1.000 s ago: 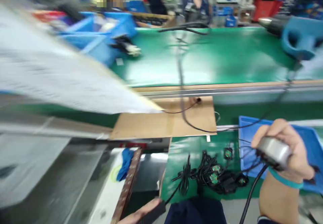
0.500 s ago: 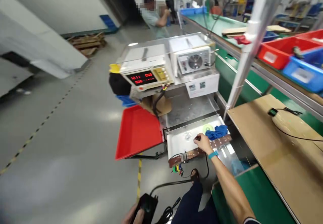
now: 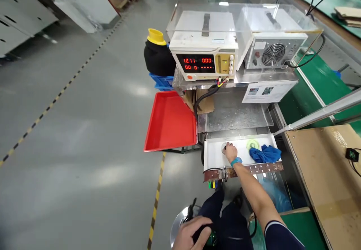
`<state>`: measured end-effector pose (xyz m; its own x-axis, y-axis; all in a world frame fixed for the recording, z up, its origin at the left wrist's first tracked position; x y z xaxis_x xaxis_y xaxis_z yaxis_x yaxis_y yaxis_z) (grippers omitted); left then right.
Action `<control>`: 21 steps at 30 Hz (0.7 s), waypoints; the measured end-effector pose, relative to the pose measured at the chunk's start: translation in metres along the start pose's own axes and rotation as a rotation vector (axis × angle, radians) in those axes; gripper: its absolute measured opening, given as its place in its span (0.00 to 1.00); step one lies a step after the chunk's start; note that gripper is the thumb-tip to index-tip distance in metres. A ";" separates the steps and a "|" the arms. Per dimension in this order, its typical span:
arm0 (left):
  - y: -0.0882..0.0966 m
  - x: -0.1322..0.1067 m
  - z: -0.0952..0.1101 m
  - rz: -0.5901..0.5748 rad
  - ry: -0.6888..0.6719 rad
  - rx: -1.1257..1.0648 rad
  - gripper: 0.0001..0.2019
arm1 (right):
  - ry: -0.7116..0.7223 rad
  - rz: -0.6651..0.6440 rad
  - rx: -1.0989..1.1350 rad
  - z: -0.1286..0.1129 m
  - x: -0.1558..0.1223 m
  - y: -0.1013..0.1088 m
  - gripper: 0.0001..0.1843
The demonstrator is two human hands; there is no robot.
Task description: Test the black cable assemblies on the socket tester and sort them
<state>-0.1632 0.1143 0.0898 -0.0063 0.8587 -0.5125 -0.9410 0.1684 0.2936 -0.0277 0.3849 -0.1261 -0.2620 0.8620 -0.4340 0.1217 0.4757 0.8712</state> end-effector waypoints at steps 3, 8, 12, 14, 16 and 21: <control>-0.027 0.013 0.015 -0.115 -0.069 0.200 0.12 | -0.027 -0.059 0.007 -0.004 0.003 0.004 0.19; -0.092 0.018 0.029 -0.215 -0.284 0.544 0.12 | -0.068 -0.049 0.052 0.004 -0.062 0.016 0.24; -0.140 0.015 0.029 -0.262 -0.464 0.690 0.19 | -0.208 -0.291 0.491 0.009 -0.169 -0.031 0.36; -0.164 0.011 0.022 -0.322 -0.547 0.714 0.22 | -0.303 -0.501 0.984 -0.006 -0.211 -0.067 0.37; -0.186 0.007 0.008 -0.396 -0.609 0.715 0.23 | -0.409 -0.605 1.404 -0.022 -0.231 -0.089 0.34; -0.204 0.006 -0.026 -0.539 -0.614 0.582 0.18 | -0.448 -0.403 1.649 -0.015 -0.222 -0.102 0.18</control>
<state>0.0198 0.0727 0.0054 0.7027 0.6711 -0.2362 -0.4535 0.6783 0.5781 0.0038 0.1420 -0.1155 -0.2916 0.4982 -0.8165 0.9525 0.0734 -0.2954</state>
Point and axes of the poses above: each hand's wrist, its own x-axis towards the middle knuckle, its own y-axis out of the back of the hand, z = x × y, the point moved 8 cm from there along x, towards the middle knuckle, and after that the axes turned 10 degrees about y, right-handed, at the moved point
